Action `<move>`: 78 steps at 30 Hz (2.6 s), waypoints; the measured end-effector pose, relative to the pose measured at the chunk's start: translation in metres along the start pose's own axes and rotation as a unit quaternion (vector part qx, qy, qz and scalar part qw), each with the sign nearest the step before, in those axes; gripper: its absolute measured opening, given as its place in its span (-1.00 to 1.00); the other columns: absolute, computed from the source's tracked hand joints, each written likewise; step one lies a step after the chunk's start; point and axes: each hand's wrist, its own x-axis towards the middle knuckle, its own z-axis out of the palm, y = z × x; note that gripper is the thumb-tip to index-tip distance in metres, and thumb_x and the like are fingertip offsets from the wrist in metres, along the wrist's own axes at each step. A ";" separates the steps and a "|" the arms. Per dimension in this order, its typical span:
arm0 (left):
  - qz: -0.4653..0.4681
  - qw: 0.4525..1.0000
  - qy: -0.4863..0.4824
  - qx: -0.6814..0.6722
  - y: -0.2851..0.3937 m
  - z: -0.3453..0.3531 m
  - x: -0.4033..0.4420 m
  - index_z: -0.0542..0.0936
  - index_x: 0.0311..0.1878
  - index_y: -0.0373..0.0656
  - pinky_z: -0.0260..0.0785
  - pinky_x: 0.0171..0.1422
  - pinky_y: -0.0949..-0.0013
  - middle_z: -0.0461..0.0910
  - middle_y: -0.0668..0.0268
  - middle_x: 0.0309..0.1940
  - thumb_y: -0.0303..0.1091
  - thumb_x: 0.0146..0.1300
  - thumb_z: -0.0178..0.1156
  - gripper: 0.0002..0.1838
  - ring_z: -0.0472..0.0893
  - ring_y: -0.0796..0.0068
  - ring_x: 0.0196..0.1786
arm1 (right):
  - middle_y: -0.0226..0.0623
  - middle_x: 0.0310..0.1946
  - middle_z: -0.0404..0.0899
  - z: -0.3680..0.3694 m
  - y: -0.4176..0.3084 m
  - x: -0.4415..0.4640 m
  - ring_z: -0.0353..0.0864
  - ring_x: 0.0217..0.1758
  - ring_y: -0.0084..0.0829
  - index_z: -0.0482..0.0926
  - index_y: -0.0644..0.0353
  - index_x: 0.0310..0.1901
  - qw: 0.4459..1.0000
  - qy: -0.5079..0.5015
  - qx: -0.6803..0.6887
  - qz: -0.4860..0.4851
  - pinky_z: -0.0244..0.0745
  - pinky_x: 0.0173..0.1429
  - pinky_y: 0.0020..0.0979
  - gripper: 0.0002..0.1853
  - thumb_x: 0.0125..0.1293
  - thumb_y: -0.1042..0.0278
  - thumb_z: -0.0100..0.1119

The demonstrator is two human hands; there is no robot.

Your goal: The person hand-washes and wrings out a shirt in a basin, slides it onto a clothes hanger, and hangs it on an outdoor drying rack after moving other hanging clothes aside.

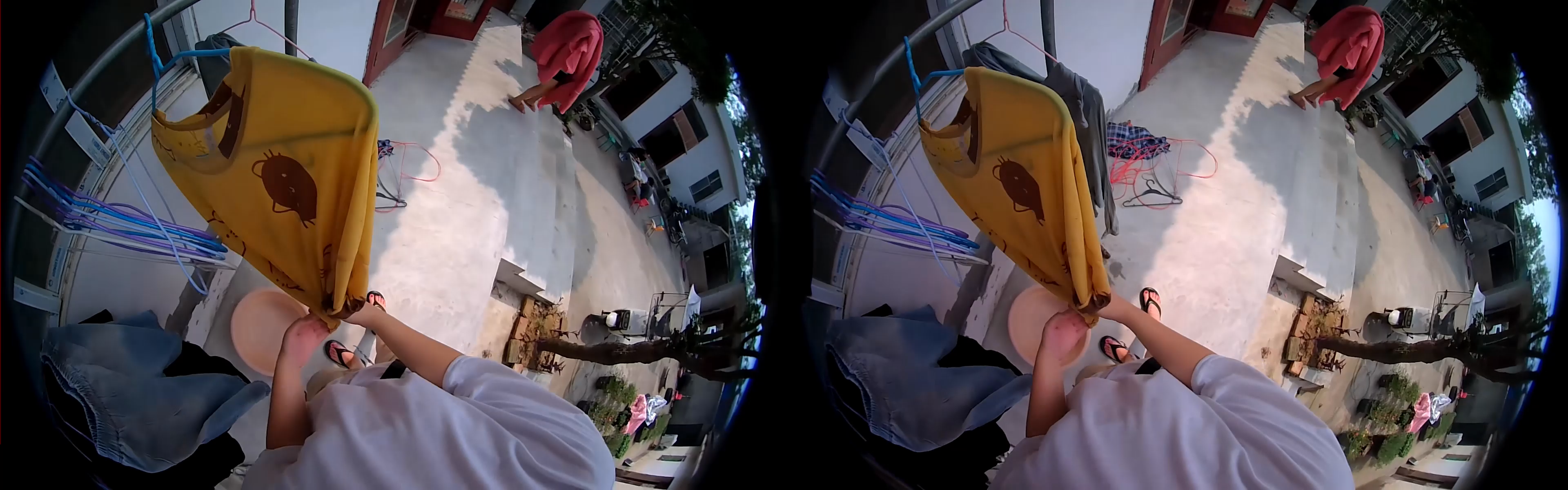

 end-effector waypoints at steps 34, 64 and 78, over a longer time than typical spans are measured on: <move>0.137 0.980 0.044 -0.139 0.025 0.110 0.023 0.40 -0.26 -0.05 0.23 -0.07 0.38 0.24 0.50 -0.65 -0.13 0.38 -0.09 -0.78 0.25 0.63 -0.54 | -0.21 -0.15 0.58 -0.040 0.066 -0.023 0.60 -0.11 -0.31 0.46 0.28 -0.01 0.864 0.257 0.429 0.057 0.54 -0.03 -0.28 -0.71 0.32 0.31 -0.02; 0.206 0.939 0.062 0.268 0.021 0.173 0.021 0.47 -0.17 -0.30 0.42 -0.14 0.52 0.54 0.29 -0.37 -0.49 0.20 0.06 -0.84 0.56 0.54 -0.28 | -0.19 -0.11 0.46 0.011 -0.040 -0.034 0.48 -0.03 -0.38 0.25 0.27 0.11 0.996 0.042 0.053 -0.050 0.41 0.01 -0.43 -0.29 -0.13 0.39 0.33; 0.118 0.957 -0.003 0.266 0.043 0.155 0.030 0.40 -0.42 -0.16 0.16 -0.57 0.53 0.33 0.43 -0.69 -0.49 0.18 0.06 -0.93 0.31 0.64 -0.67 | -0.37 -0.52 0.53 0.002 -0.045 -0.018 0.49 -0.42 -0.51 0.50 0.30 -0.42 0.989 -0.067 0.126 0.046 0.40 -0.30 -0.46 -0.78 -0.18 0.44 0.24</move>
